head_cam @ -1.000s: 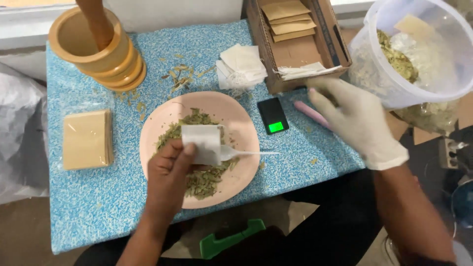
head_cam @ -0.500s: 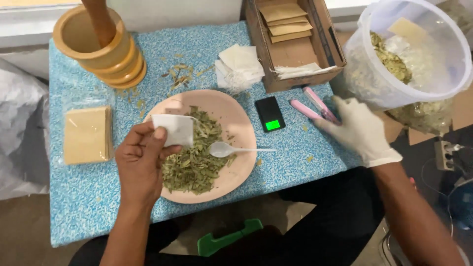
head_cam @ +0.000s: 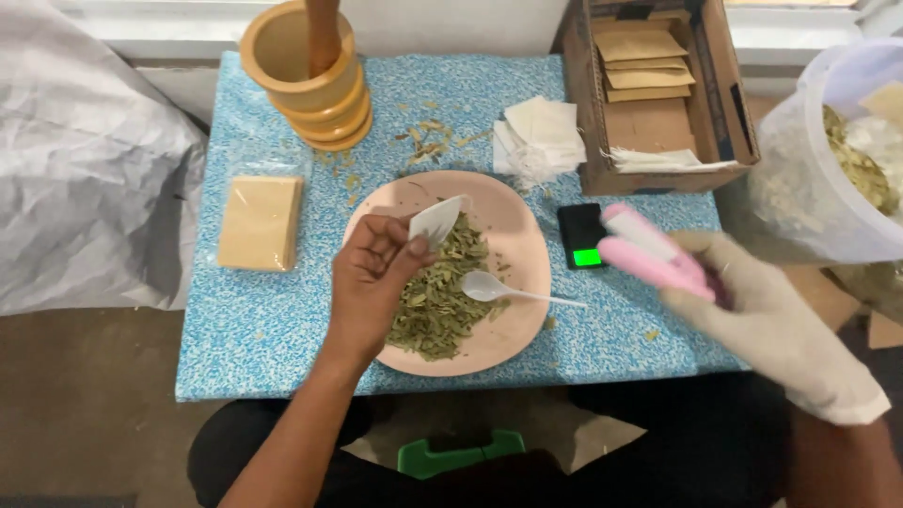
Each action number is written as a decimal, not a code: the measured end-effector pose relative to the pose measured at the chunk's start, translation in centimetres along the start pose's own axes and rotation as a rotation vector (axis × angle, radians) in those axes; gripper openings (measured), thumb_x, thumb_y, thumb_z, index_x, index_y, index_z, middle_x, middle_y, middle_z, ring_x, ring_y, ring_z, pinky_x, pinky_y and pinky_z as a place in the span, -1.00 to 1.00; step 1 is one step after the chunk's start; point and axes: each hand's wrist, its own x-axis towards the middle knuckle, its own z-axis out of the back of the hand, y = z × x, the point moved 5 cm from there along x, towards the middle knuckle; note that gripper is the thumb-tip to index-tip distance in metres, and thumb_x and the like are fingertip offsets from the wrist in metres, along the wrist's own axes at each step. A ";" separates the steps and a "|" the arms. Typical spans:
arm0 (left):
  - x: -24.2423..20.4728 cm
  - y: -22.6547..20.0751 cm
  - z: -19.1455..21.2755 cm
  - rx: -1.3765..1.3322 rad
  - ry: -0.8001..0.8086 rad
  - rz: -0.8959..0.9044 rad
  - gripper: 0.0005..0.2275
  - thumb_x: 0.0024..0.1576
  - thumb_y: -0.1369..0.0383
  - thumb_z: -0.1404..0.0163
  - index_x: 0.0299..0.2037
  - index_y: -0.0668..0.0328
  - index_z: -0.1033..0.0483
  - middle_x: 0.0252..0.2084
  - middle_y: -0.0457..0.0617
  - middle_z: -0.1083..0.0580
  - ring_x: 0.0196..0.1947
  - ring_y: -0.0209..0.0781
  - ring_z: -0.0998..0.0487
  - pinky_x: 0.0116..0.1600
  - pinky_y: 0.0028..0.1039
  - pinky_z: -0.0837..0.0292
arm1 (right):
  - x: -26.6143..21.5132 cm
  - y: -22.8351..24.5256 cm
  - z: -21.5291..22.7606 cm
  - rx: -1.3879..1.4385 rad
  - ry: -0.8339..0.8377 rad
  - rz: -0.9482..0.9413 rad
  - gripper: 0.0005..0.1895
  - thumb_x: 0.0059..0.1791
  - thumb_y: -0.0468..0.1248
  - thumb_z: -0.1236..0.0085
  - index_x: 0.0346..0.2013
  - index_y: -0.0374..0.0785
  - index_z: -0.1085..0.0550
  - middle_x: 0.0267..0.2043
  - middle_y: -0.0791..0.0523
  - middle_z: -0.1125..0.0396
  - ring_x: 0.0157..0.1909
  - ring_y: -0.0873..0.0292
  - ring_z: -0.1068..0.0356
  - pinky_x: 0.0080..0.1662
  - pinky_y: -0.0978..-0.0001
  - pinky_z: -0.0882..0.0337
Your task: Filling small filter bags with tea leaves, weighing them on a digital scale for precision, and sealing them using a heat sealer.
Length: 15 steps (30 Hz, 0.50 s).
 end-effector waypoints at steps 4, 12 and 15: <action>-0.4 -0.2 -1.1 0.019 0.098 0.007 -0.83 0.29 0.44 -0.19 -0.09 0.00 -0.41 0.20 0.14 -0.62 0.57 0.14 -0.48 0.38 -0.26 -0.63 | 0.1 3.7 -3.0 -0.191 0.205 0.278 -0.38 0.02 0.07 -0.19 0.39 0.10 -0.57 -0.25 0.27 -0.57 -0.43 0.27 -0.39 -0.36 0.41 -0.45; -0.5 -0.7 -1.0 -0.157 0.066 0.150 -0.85 0.38 0.35 -0.07 -0.11 0.06 -0.30 0.06 0.10 -0.53 0.17 0.08 -0.67 0.15 -0.17 -0.86 | 1.5 7.5 -5.0 -0.572 0.293 0.021 -0.43 0.08 0.24 0.00 0.42 0.65 -0.50 -0.15 0.46 -0.69 -0.17 0.31 -0.64 -0.07 0.39 -0.43; -0.2 -0.1 -1.0 -0.175 0.035 0.184 -0.85 0.37 0.33 -0.06 -0.05 0.07 -0.32 0.11 0.13 -0.54 0.17 0.07 -0.67 0.16 -0.13 -0.85 | 2.6 5.9 -5.8 -0.572 0.375 0.112 -0.47 0.07 0.20 -0.14 0.37 0.54 -0.54 -0.19 0.41 -0.67 -0.21 0.30 -0.57 -0.07 0.41 -0.44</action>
